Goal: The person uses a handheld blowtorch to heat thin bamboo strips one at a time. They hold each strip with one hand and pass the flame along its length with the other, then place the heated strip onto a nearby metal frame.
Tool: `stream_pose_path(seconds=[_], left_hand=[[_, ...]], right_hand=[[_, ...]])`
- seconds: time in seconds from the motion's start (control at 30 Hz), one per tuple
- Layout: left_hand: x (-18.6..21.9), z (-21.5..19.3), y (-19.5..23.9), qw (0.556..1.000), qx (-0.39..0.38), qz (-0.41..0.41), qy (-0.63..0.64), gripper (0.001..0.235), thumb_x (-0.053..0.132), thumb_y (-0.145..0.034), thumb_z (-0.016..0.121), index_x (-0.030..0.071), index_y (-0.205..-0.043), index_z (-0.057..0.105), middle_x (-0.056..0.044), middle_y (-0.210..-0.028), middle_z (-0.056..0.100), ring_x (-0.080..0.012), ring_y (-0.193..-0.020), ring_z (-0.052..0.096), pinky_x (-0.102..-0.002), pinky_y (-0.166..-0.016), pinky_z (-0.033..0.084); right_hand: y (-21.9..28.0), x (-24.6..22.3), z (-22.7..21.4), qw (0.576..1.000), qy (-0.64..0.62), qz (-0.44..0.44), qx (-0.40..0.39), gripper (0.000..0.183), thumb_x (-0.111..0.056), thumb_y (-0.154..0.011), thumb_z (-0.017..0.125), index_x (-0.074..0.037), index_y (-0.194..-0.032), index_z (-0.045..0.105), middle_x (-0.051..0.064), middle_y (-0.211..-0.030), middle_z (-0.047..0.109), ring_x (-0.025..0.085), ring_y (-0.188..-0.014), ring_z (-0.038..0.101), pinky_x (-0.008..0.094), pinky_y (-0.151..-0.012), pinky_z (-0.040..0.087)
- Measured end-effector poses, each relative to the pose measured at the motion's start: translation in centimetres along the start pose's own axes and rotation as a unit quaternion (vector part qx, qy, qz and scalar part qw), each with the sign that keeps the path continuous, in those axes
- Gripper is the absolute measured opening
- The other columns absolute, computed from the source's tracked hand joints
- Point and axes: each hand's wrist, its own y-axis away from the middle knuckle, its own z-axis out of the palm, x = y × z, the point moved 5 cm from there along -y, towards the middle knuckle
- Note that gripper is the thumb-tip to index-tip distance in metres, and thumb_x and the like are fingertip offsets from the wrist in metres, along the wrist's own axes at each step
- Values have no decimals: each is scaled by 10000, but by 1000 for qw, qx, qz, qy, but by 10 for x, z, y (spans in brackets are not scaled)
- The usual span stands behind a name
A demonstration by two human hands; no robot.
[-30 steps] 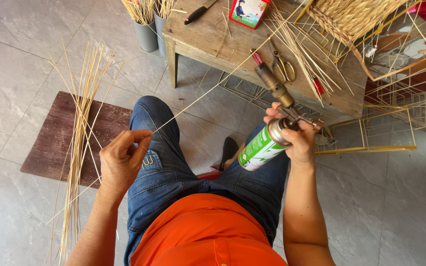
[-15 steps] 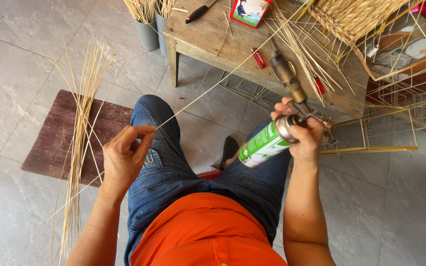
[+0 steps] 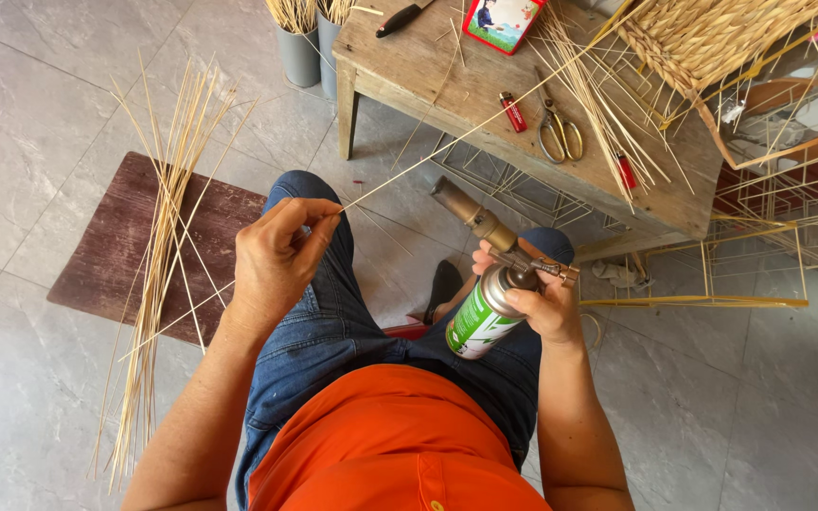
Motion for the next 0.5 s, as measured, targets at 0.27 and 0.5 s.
stream_pose_path(seconds=[0.27,0.5], left_hand=[[2,2,0,1000,-2,2,1,93,69,-929,781,47,-1014,749,-34,-804,680,-67,-551,528,-245,-487,436],[3,9,0,1000,6,1,23,74,58,-940,769,42,-1009,744,-32,-830,693,-48,-567,532,-234,-500,438]], right_hand=[[-7,-9,-18,997,-35,-27,61,671,-107,-792,629,124,-1412,520,258,-1287,667,325,-1122,706,442,-1005,596],[-7,-24,-19,987,-68,-84,120,709,-177,-806,652,137,-1427,513,268,-1330,651,312,-1130,708,414,-974,605]])
